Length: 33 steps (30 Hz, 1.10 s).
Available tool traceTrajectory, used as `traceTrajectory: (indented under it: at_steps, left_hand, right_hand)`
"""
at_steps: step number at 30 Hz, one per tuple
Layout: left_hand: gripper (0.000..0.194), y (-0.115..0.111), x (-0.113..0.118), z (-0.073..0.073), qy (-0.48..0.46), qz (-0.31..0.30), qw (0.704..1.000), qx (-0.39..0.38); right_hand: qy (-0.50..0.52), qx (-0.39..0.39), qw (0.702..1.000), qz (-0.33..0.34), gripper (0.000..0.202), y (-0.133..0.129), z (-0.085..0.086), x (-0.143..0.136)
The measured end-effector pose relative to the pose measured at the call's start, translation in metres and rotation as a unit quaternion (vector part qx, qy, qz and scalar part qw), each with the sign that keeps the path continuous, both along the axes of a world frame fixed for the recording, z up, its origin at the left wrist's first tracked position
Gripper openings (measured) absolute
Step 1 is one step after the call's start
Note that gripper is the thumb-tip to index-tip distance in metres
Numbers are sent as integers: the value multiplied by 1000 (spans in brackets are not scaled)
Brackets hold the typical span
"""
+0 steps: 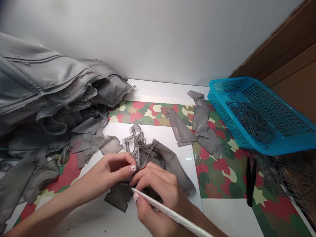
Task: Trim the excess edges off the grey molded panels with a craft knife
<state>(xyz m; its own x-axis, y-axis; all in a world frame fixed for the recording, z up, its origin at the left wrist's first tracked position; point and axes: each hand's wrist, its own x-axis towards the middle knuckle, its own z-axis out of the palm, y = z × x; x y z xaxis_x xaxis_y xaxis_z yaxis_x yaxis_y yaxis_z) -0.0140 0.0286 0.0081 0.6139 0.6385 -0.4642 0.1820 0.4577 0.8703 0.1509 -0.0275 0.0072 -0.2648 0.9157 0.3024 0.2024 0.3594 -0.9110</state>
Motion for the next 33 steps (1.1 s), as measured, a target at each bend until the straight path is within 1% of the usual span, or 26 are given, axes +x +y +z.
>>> traceTrajectory:
  at_steps: [6,9,11,14,17,20,24,27,33]
  left_hand:
    - [26,-2,1,-1,8,-49,999,-3]
    - [27,-3,0,0,20,-72,997,3]
    - [28,-3,0,2,10,-62,998,9]
    - [27,-2,0,4,-23,-21,999,9]
    - [25,-2,0,3,-45,10,999,-5]
    - [23,-2,0,2,-44,25,999,-4]
    - [24,-1,-1,1,-30,27,999,-4]
    - [24,0,0,1,-37,35,999,-7]
    - [21,0,1,-1,-49,33,998,1]
  right_hand:
    - [15,10,998,54,14,-2,-4,-9]
    - [24,11,999,39,15,-4,-7,-10]
    - [39,6,999,19,17,-6,-8,-10]
    - [74,-19,997,-23,19,-8,-6,-8]
    - [102,-55,991,-72,15,-9,-3,-7]
    - [109,-72,985,-113,12,-9,-2,-7]
    - [109,-89,981,-131,12,-11,-5,-7]
    - [109,-99,978,-146,12,-13,-7,-7]
    - [80,-90,981,-149,12,-13,-9,-6]
